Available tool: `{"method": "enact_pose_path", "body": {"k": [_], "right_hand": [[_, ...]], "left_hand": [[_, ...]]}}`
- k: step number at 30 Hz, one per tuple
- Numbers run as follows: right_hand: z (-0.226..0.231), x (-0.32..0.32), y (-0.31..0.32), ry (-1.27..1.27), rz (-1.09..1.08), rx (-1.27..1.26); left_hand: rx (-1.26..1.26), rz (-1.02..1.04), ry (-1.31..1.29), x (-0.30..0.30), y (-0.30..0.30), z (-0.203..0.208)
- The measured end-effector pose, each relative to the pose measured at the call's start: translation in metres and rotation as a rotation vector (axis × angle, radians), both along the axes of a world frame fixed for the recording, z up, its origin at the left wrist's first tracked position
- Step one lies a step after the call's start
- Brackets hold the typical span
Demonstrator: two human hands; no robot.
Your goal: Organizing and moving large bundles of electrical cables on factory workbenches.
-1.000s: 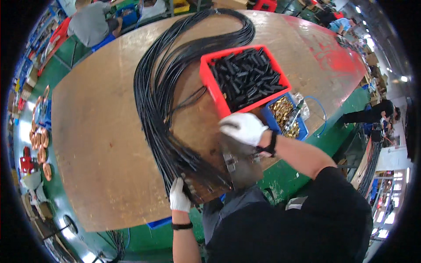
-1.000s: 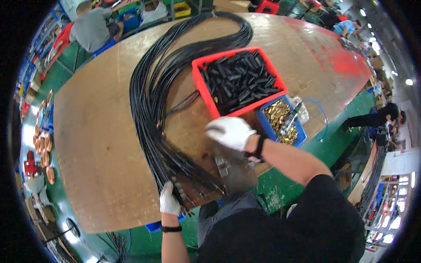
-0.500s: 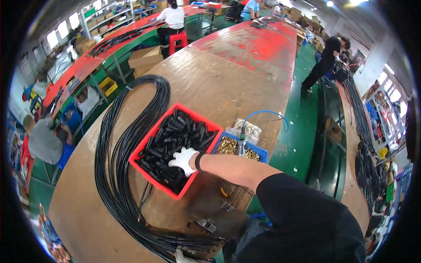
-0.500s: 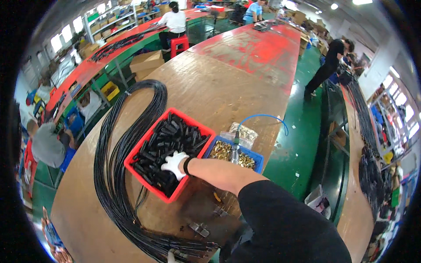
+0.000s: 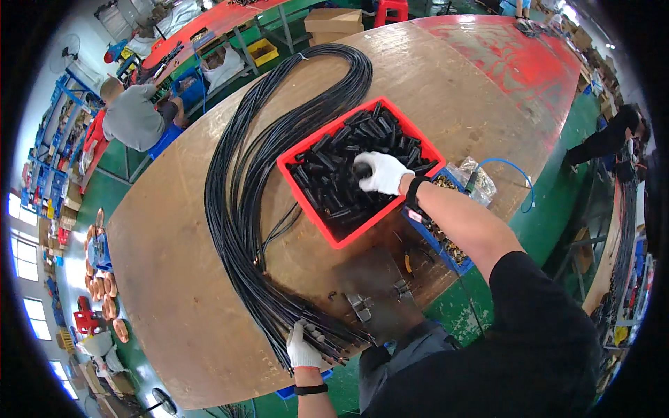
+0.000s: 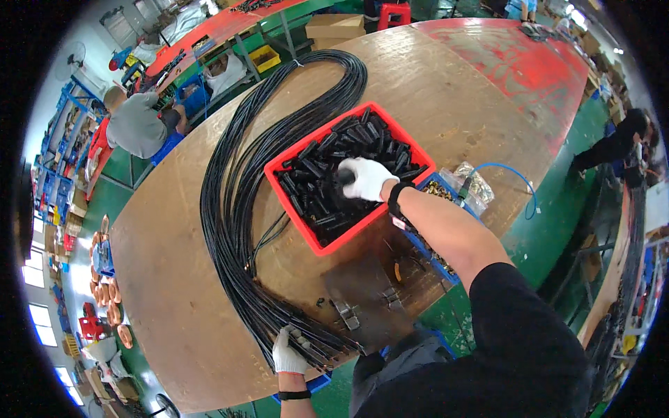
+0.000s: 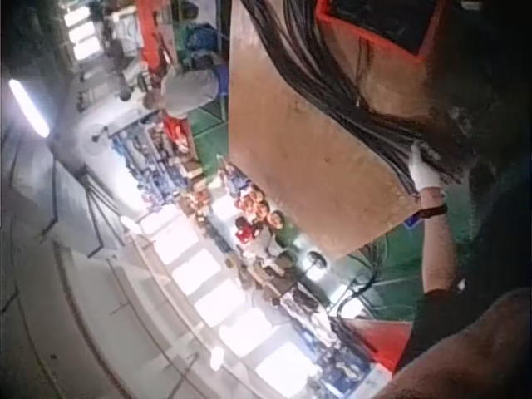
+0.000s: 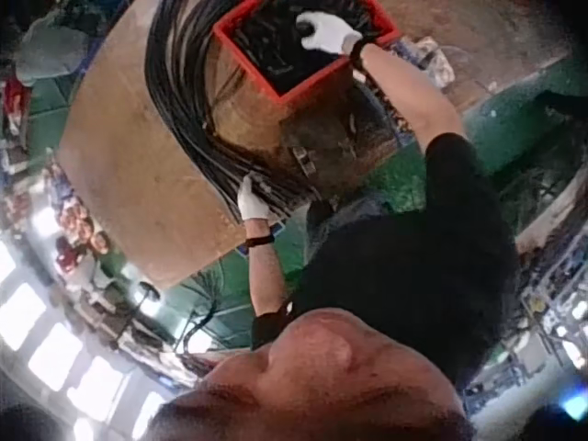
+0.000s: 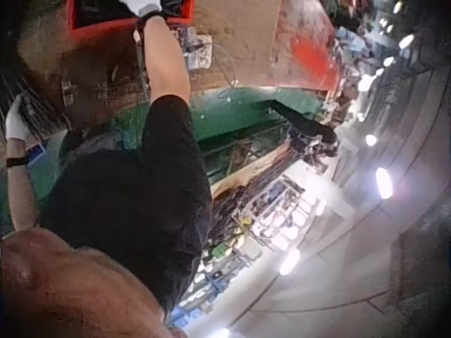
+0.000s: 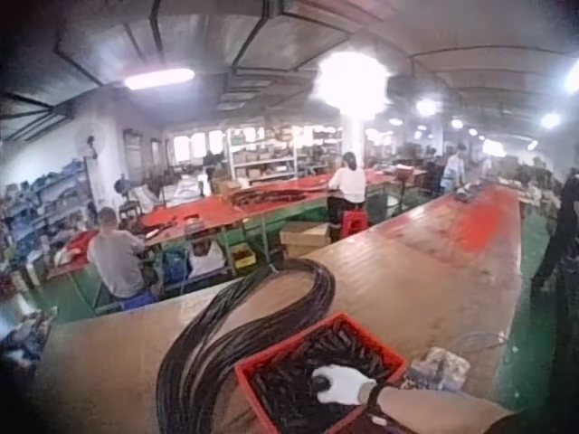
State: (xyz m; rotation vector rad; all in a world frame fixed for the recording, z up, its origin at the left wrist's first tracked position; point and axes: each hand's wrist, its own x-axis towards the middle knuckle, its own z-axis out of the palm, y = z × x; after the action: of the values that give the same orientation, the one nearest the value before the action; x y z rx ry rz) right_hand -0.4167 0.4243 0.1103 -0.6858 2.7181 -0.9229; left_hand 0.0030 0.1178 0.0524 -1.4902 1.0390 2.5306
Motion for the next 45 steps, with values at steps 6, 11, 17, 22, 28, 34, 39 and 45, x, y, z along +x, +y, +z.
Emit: {"method": "enact_pose_path", "body": {"k": [6, 11, 17, 22, 28, 34, 39, 45], "right_hand": [[0.011, 0.002, -0.003, -0.455, -0.374, -0.734], [0.001, -0.003, 0.003, -0.434, -0.416, -0.904], [0.006, 0.023, -0.02, -0.365, -0.405, -0.62], [0.023, 0.05, -0.019, 0.026, -0.466, -0.53], [0.064, 0.154, -0.107, -0.37, -0.164, -0.579], [0.014, 0.305, -0.156, -0.647, 0.087, -0.307], [-0.033, 0.336, -0.158, -0.902, -0.03, -0.555], [-0.038, 0.331, -0.197, -1.049, -0.043, -0.58]], "left_hand": [[-0.006, 0.006, 0.023, 0.015, -0.005, 0.003], [0.127, 0.007, 0.087, 0.014, -0.012, 0.001], [0.074, 0.007, 0.103, 0.027, -0.022, 0.013], [0.141, -0.159, 0.225, 0.031, -0.033, -0.007], [0.168, -0.134, 0.244, 0.003, -0.013, 0.01], [0.039, -0.014, 0.222, 0.0, 0.001, 0.023], [-0.001, -0.043, 0.137, 0.029, -0.024, 0.015], [-0.01, -0.019, 0.111, 0.031, -0.023, -0.014]]}}
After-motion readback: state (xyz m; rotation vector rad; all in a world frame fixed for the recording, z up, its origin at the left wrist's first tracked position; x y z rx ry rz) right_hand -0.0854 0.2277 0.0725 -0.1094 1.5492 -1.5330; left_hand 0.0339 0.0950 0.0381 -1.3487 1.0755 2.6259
